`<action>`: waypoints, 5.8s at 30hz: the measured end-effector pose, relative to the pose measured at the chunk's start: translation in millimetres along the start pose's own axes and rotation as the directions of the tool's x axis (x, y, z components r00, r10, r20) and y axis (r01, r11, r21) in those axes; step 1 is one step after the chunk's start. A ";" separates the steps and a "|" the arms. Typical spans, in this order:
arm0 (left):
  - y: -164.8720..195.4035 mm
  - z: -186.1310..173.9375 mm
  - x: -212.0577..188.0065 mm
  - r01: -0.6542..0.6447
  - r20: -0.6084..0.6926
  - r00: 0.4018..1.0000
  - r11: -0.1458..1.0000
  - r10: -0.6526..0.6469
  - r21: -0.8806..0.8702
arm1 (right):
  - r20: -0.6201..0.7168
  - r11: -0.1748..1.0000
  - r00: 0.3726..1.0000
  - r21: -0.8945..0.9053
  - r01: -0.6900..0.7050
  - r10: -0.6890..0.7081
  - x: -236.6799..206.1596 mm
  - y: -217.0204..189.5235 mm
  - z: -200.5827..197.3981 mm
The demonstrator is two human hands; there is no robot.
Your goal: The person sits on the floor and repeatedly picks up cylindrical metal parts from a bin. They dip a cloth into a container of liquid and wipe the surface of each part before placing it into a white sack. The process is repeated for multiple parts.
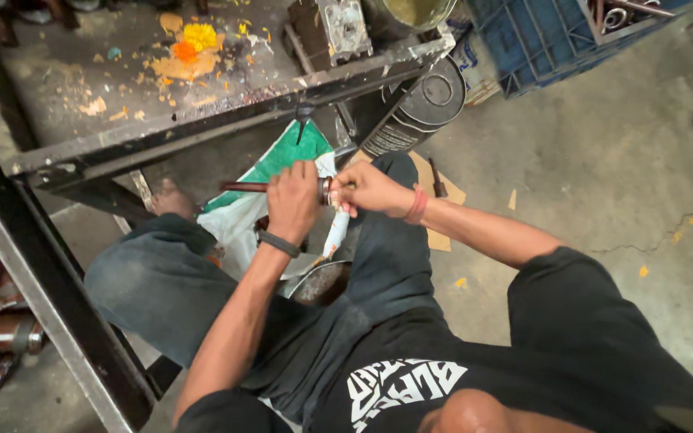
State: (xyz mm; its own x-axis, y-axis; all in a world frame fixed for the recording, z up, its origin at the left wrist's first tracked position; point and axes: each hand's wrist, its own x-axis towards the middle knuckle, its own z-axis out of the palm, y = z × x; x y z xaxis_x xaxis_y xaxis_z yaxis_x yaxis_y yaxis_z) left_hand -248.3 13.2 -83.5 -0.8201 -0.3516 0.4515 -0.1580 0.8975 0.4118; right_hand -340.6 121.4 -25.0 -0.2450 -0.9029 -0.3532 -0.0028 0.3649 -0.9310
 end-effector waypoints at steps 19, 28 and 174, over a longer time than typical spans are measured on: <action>14.0 -8.4 -3.2 -0.160 -0.027 0.987 0.979 0.157 -0.127 | -0.031 0.934 0.979 0.309 -0.180 0.199 -4.1 34.1 -4.0; 9.8 -7.4 8.1 0.172 0.501 0.864 0.905 0.051 -0.388 | 0.111 0.549 0.867 -0.734 0.401 -0.486 -19.7 6.0 -2.3; 9.1 -18.2 3.1 0.595 0.658 0.743 -0.327 -0.122 -0.734 | -0.261 0.436 0.384 -0.753 0.493 -0.886 -20.5 4.0 8.5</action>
State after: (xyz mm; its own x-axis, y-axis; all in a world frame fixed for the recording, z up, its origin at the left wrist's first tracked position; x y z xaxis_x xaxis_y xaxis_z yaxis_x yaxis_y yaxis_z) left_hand -242.2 15.4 -63.9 -0.9519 -0.1961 -0.2353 -0.0330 -0.6979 0.7154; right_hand -327.3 139.4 -22.3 -0.3446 -0.6109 0.7128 -0.8519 -0.1155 -0.5108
